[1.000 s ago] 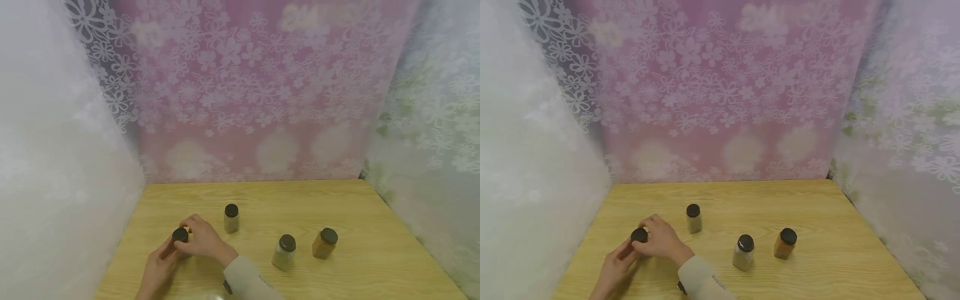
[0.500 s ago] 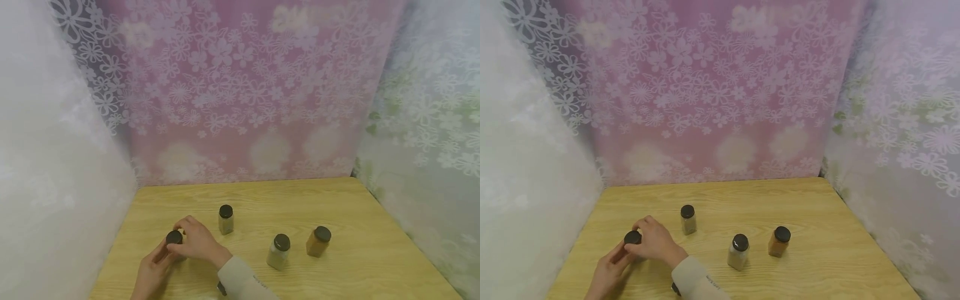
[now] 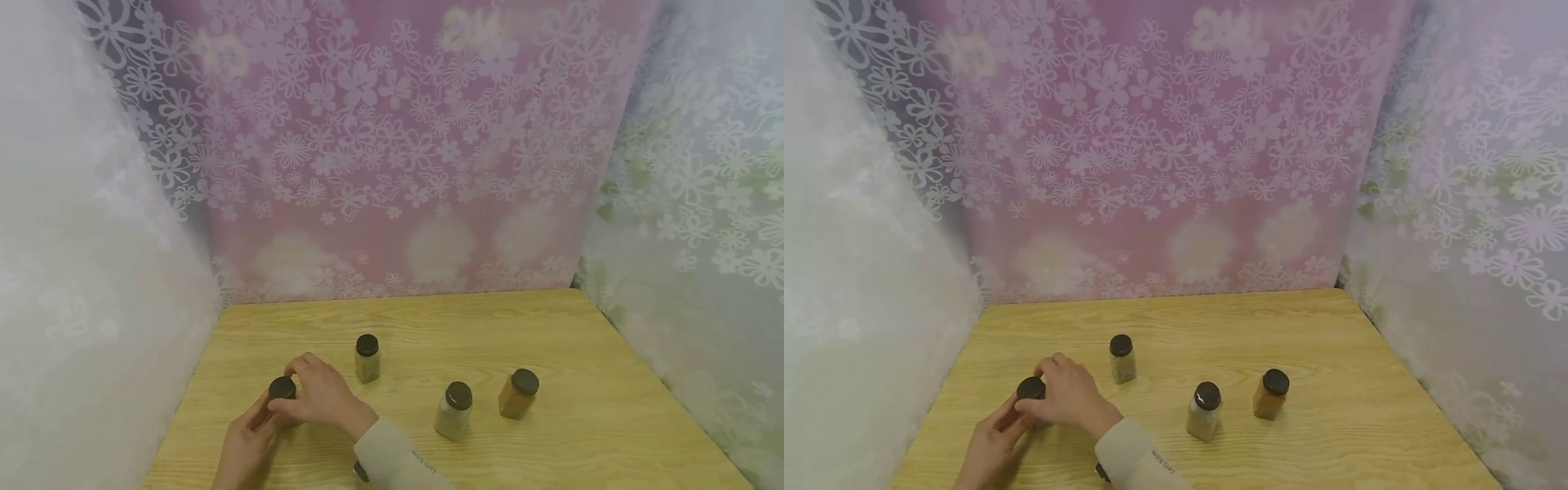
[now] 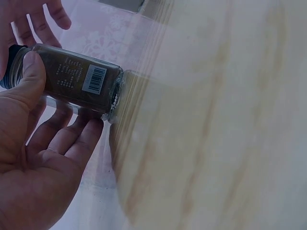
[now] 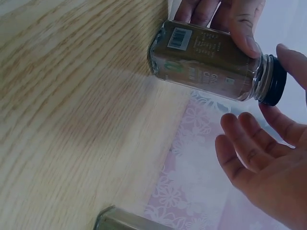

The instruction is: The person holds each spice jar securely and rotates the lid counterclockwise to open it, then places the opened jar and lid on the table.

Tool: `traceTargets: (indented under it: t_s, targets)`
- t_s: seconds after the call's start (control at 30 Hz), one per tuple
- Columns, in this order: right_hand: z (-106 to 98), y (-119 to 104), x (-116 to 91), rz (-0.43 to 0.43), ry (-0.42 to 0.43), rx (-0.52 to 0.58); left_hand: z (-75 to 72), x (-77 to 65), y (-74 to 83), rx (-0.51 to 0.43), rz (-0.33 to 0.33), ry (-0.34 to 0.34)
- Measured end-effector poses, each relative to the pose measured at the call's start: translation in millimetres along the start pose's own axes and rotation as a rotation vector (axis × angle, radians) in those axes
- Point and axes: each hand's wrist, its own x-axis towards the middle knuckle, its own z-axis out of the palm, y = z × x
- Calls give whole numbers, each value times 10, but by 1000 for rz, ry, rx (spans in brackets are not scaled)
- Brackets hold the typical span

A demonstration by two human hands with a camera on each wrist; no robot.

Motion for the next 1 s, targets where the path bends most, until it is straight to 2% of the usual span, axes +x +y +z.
traceTargets:
  t_s: [0.33,0.5,0.7,0.83,1.0]
  targets:
    - [-7,-21,3,-37,-24,12,-24,1,16,22,-16,-5]
    - [4,-25,-8,8,-28,7,-30,-8,-11,42,7,0]
    - [13,-34,0,51,-4,-45,-18,8,-32,5,-19,-2]
    - [13,-23,0,37,-4,-42,-6,22,-21,-12,-40,-6]
    - [6,-13,-10,-1,-23,-17,-10,10,4,31,-54,-13]
